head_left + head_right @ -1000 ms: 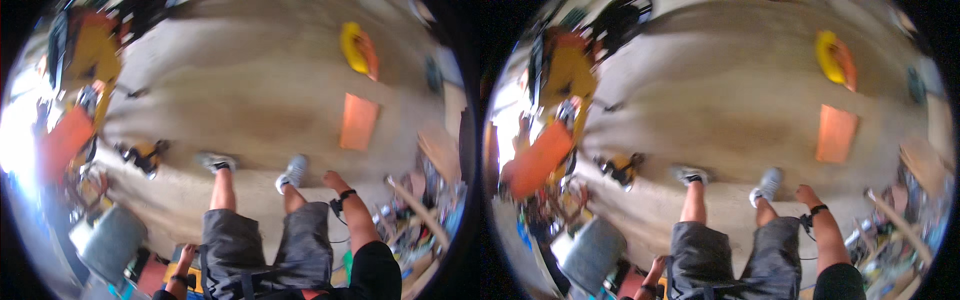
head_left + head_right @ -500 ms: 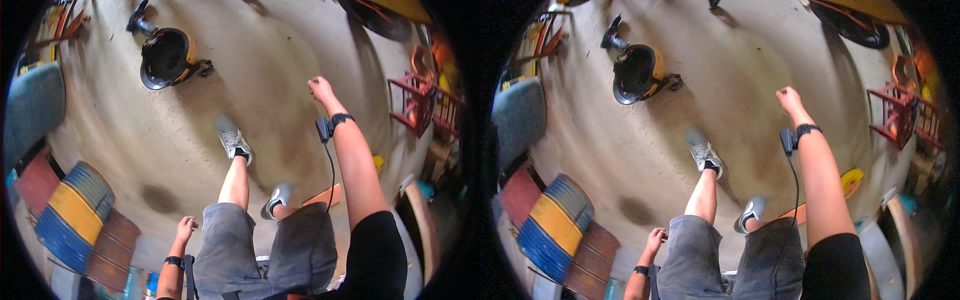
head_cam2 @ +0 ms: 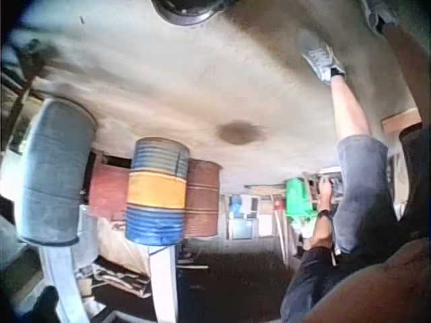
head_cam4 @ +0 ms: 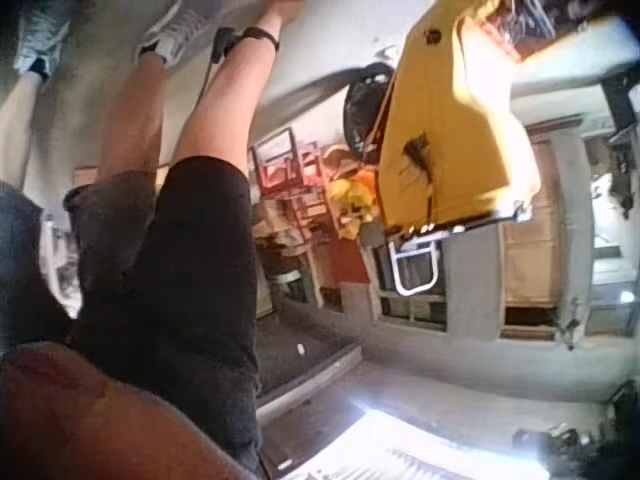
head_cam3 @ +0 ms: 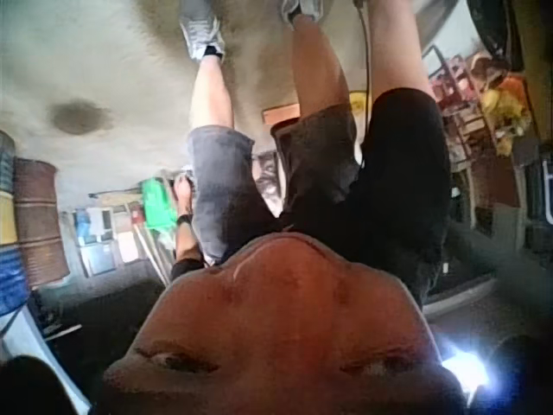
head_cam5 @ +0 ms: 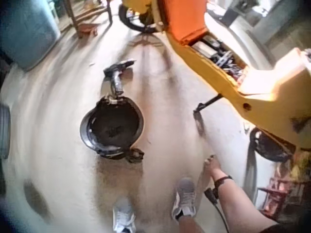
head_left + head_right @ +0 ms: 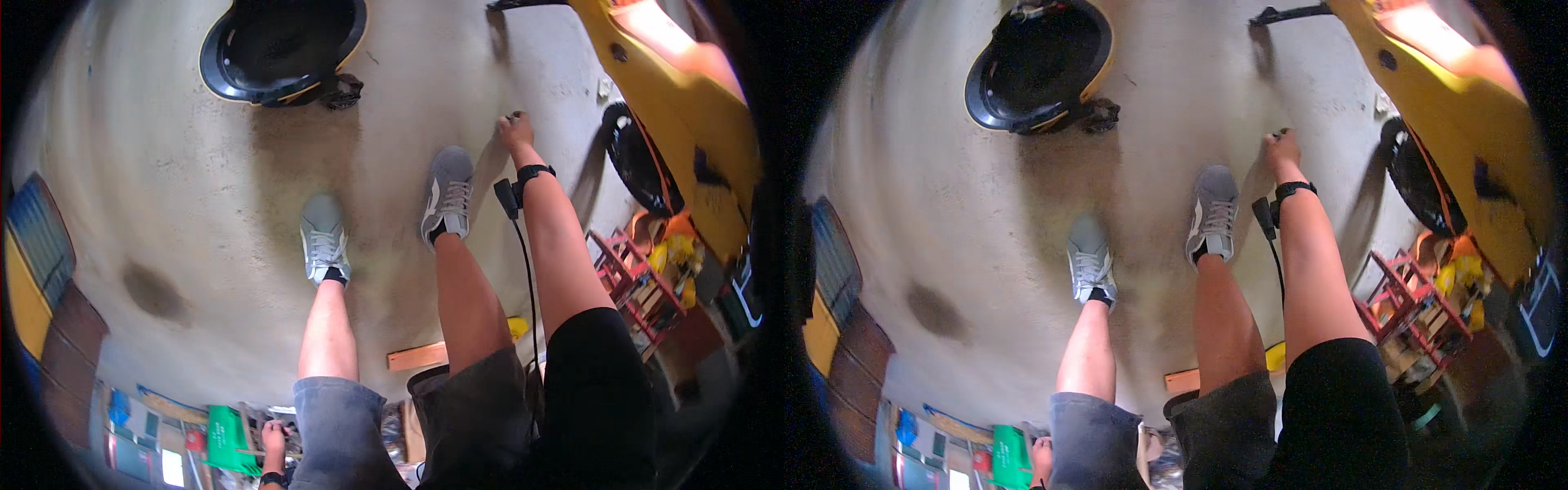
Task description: The recorder uses an electric drill to remove fasteners and access the battery compartment of an orange motorcycle for repair.
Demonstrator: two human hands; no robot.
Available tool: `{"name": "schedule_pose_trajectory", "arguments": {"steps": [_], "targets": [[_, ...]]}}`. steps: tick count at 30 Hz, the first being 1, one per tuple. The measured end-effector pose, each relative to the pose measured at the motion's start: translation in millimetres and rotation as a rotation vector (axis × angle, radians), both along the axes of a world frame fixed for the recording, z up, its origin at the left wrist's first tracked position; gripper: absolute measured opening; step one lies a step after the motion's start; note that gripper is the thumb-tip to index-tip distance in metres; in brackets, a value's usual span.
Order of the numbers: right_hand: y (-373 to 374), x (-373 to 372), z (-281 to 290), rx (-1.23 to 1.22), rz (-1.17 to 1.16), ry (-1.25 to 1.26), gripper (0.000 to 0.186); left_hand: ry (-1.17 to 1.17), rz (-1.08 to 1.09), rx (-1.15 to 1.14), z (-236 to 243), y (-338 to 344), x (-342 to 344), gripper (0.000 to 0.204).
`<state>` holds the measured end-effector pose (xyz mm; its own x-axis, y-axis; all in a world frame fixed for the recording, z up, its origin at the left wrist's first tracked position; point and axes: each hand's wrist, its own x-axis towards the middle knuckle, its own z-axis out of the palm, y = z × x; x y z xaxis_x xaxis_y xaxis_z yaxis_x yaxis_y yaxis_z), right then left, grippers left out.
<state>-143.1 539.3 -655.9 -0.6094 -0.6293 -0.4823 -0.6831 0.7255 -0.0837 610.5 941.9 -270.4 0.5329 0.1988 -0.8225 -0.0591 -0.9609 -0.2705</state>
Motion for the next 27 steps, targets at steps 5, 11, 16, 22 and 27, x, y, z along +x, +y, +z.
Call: {"name": "schedule_pose_trajectory", "arguments": {"steps": [5,11,16,22,27], "targets": [[-1.2,-14.6,-16.6,-0.005,-0.014,0.111,0.032,0.025,-0.098,-0.01,4.4,44.1,-58.0,0.017],[-49.7,100.4,37.5,-0.268,0.061,-0.361,0.027,0.114,-0.016,-0.056,11.6,85.1,-109.0,0.017],[-126.0,232.6,148.7,-0.438,0.142,-0.624,0.027,0.171,0.023,-0.163,16.7,143.1,-127.1,0.017],[-198.0,305.6,206.3,-0.409,0.31,-0.657,0.028,0.234,0.077,-0.274,19.2,195.1,-140.4,0.018],[-180.3,295.9,204.5,-0.048,0.702,-0.429,0.026,0.263,0.284,-0.141,43.8,194.8,-154.9,0.02]]}}
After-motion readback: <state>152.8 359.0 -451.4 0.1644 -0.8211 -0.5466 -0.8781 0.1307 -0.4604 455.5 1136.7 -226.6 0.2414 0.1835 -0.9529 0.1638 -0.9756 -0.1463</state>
